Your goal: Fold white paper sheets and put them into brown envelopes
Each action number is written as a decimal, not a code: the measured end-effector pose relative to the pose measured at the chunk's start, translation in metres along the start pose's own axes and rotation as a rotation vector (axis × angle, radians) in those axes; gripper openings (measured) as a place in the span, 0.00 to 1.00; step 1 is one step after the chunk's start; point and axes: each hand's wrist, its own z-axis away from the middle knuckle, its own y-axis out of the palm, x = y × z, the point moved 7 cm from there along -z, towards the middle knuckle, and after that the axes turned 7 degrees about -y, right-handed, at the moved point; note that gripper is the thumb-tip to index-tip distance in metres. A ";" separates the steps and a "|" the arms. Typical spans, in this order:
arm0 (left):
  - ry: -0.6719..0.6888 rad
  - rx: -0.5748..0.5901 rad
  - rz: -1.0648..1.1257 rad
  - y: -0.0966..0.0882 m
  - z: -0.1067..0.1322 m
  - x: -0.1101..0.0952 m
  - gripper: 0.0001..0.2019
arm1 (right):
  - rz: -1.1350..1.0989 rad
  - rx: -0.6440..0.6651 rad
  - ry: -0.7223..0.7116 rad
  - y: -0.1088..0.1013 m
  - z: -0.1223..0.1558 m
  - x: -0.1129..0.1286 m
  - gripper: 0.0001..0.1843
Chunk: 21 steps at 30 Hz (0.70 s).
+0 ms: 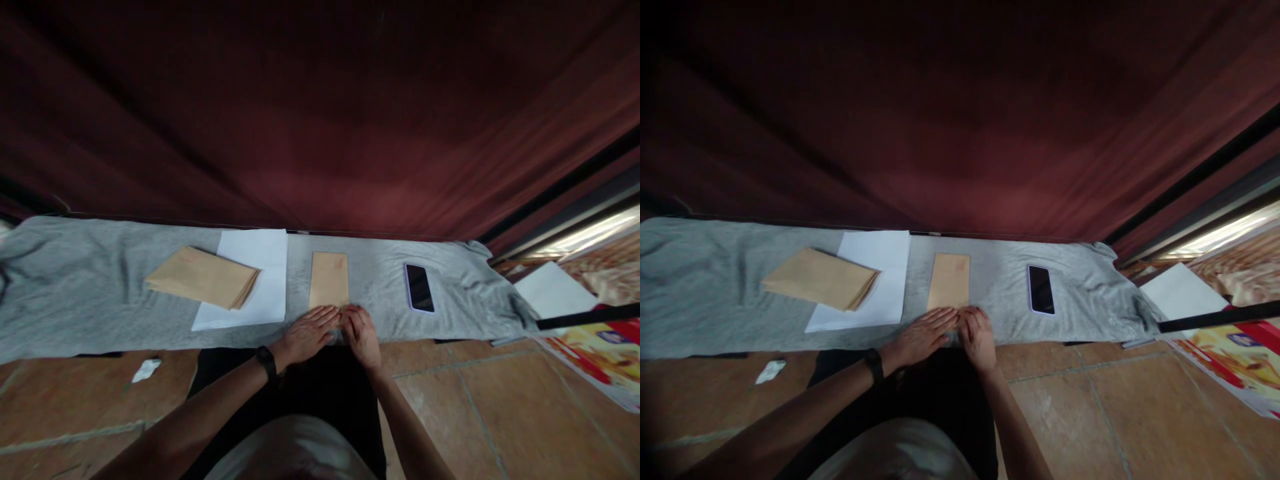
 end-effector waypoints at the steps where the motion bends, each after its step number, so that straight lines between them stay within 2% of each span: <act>1: -0.017 -0.020 0.001 -0.001 0.003 -0.001 0.25 | -0.004 0.011 -0.013 -0.001 0.000 0.001 0.16; 6: -0.161 -0.198 -0.030 -0.010 0.022 0.004 0.19 | -0.024 0.062 -0.070 -0.004 0.002 0.003 0.15; 11: -0.184 -0.313 -0.016 -0.021 0.027 0.009 0.14 | 0.000 0.016 -0.048 -0.001 0.003 0.002 0.13; 15: -0.217 -0.361 0.045 -0.027 0.024 0.012 0.12 | 0.025 -0.035 -0.027 0.001 0.002 0.003 0.11; 21: -0.287 -0.369 0.100 -0.024 0.021 0.019 0.11 | 0.057 -0.044 -0.002 0.001 0.001 0.003 0.11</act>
